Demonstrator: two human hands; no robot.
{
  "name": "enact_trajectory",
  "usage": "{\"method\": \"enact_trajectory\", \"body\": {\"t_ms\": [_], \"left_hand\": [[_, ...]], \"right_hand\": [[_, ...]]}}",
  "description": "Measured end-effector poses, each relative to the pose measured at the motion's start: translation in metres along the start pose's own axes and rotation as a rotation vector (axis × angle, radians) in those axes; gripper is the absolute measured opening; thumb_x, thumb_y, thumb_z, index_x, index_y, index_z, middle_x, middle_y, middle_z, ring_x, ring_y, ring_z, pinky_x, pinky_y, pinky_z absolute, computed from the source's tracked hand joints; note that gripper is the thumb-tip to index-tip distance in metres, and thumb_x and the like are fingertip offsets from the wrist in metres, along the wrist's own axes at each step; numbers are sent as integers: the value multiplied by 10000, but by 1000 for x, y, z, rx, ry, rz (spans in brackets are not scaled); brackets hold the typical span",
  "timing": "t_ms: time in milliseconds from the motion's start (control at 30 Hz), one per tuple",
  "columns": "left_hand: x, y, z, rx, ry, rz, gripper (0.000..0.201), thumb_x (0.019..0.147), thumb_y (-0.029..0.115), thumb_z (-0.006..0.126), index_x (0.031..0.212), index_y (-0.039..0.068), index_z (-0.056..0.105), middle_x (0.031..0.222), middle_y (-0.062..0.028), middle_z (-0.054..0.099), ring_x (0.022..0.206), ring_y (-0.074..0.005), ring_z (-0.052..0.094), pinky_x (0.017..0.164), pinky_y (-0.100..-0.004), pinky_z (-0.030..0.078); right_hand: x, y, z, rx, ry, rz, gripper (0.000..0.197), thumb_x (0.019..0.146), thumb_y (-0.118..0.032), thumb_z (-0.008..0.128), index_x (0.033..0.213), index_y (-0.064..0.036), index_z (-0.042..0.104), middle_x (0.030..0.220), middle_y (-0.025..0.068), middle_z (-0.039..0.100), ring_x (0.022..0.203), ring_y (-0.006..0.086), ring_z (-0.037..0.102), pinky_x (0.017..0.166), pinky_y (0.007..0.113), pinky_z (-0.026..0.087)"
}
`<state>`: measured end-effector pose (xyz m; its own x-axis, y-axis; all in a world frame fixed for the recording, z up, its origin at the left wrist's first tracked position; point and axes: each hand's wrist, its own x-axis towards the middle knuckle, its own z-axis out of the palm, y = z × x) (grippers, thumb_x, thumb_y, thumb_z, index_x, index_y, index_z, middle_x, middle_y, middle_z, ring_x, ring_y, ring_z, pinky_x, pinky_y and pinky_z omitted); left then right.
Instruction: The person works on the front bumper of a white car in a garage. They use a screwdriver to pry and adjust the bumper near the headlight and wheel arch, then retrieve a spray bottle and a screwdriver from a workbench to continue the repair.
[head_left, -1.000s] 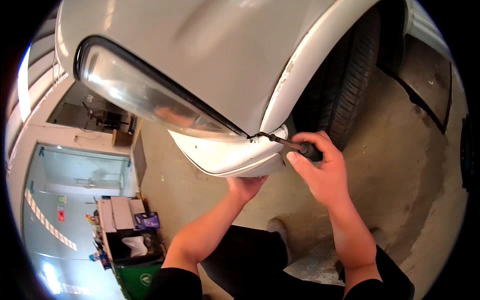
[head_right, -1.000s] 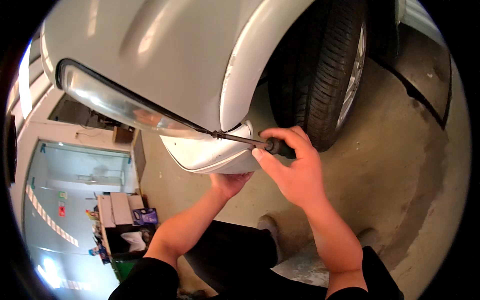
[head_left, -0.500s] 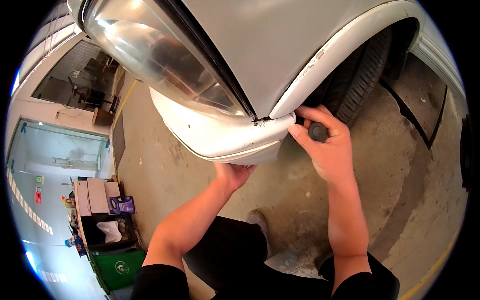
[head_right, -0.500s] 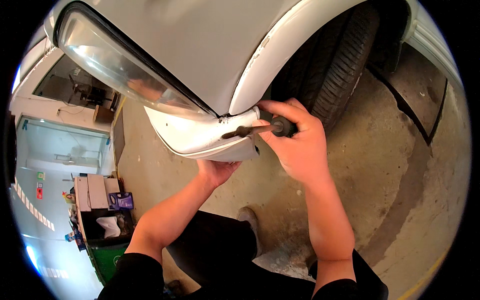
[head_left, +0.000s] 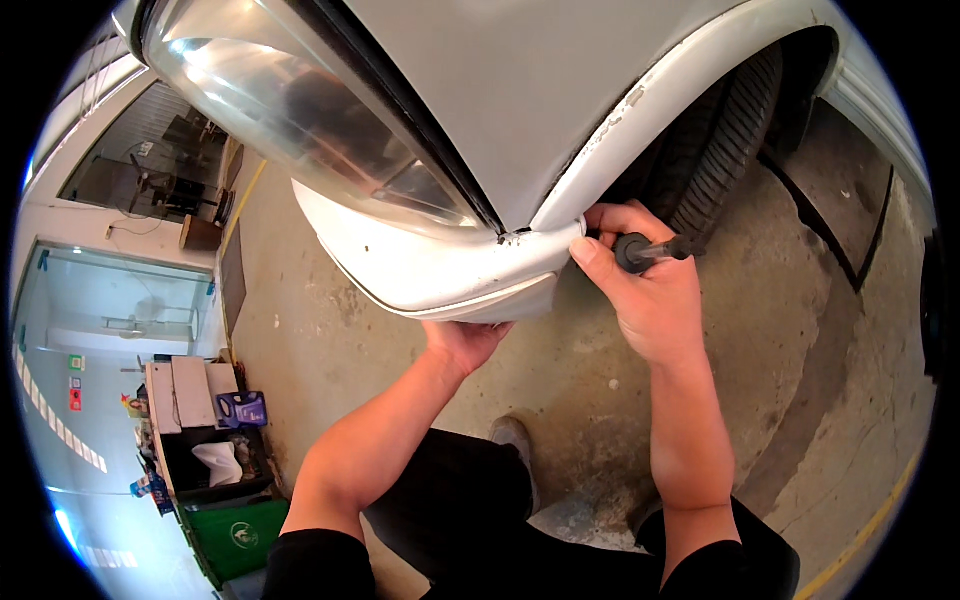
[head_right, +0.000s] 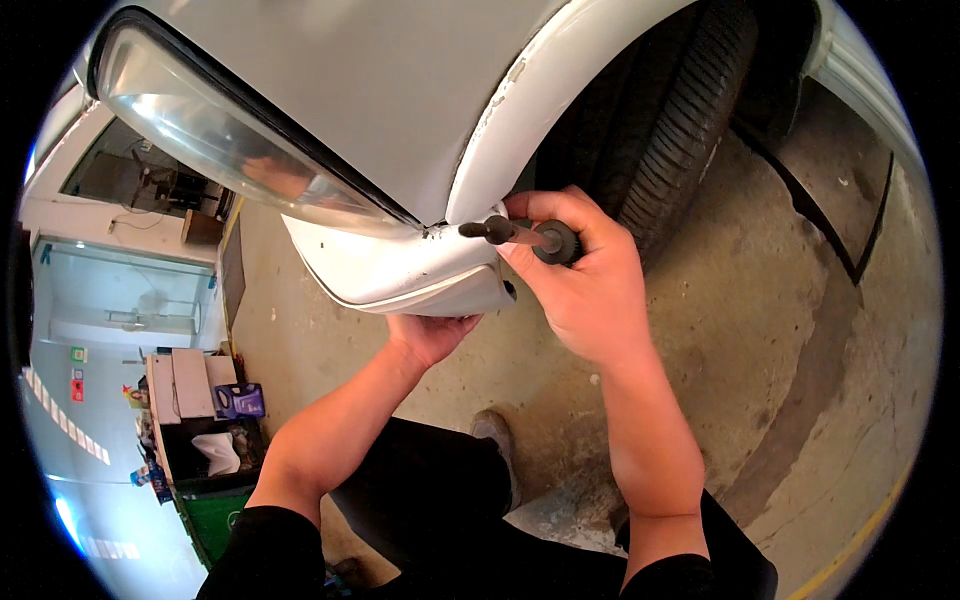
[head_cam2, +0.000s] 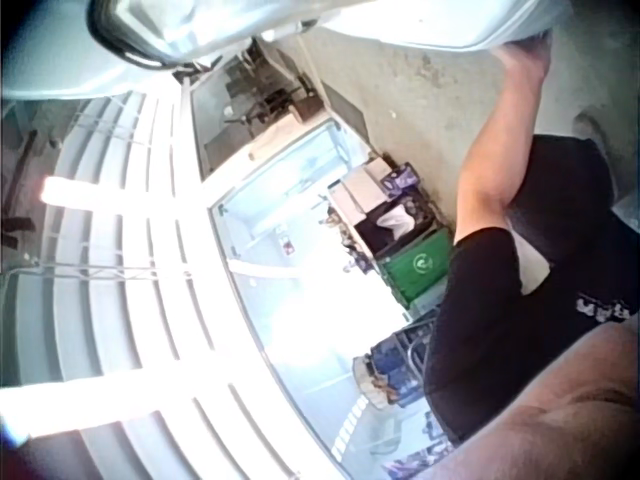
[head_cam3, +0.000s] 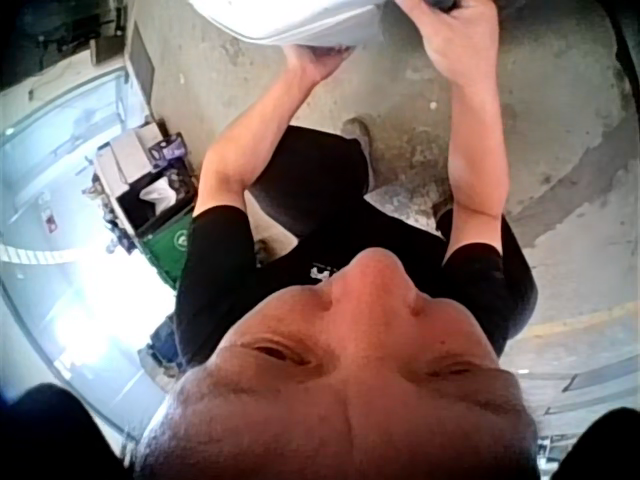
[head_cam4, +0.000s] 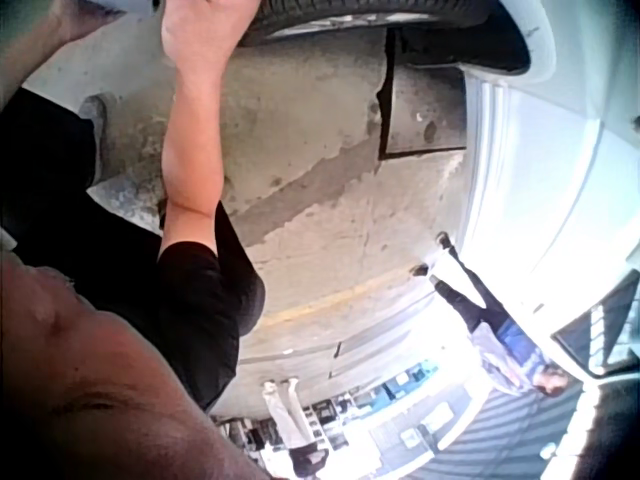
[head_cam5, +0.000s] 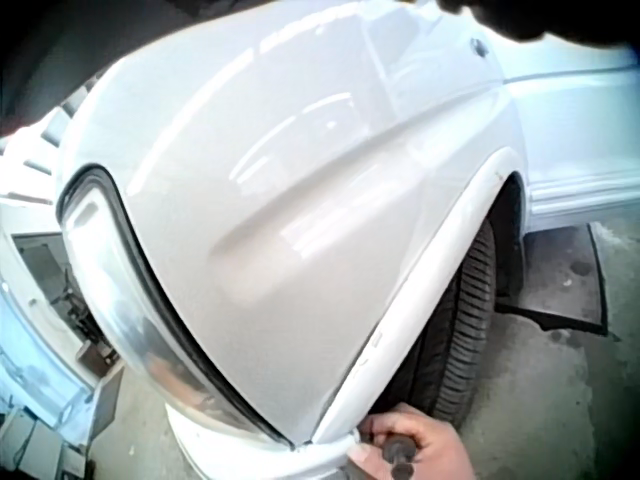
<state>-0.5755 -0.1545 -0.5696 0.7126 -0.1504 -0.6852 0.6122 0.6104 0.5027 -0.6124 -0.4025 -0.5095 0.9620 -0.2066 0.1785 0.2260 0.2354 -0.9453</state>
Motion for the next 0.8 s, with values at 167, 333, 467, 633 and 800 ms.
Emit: {"method": "enact_trajectory", "body": {"t_ms": [167, 333, 467, 633, 800], "left_hand": [[-8, 3, 20, -50, -121, -12, 551, 950, 578, 485, 1365, 225, 570, 1408, -51, 555, 1276, -278, 511, 1089, -487, 417], [-8, 2, 28, -99, -88, -21, 513, 954, 543, 497, 1336, 214, 591, 1401, -53, 559, 1273, -288, 512, 1099, -500, 414], [-4, -1, 25, -51, -65, 11, 533, 970, 523, 481, 1379, 190, 558, 1446, -88, 526, 1338, -335, 475, 1163, -540, 367], [-4, -5, 35, -38, 20, 3, 542, 1004, 491, 440, 1410, 140, 521, 1458, -126, 513, 1348, -368, 469, 1178, -577, 352], [1, -10, 30, 10, -29, 2, 573, 996, 481, 464, 1435, 114, 487, 1469, -135, 494, 1374, -373, 445, 1207, -566, 312]], "right_hand": [[-17, -3, 2, 45, 59, 165, 283, 891, -192, 811, 1073, -13, 689, 1019, 16, 657, 942, 114, 597, 844, 274, 493], [-46, 17, -3, 40, 89, 187, 382, 890, -173, 783, 1173, -21, 575, 1052, 31, 624, 970, 107, 550, 888, 278, 461], [-64, 45, -8, 249, 96, 247, 340, 900, -156, 694, 1166, -33, 521, 1045, 30, 553, 982, 110, 492, 903, 269, 420], [-74, 86, -14, 297, 66, 296, 355, 949, -229, 666, 1194, -20, 517, 1077, 53, 557, 1005, 131, 493, 922, 291, 421], [-65, 124, -5, 308, 78, 187, 356, 956, -234, 692, 1194, 0, 568, 1102, 80, 594, 1044, 171, 540, 950, 322, 439]]}}
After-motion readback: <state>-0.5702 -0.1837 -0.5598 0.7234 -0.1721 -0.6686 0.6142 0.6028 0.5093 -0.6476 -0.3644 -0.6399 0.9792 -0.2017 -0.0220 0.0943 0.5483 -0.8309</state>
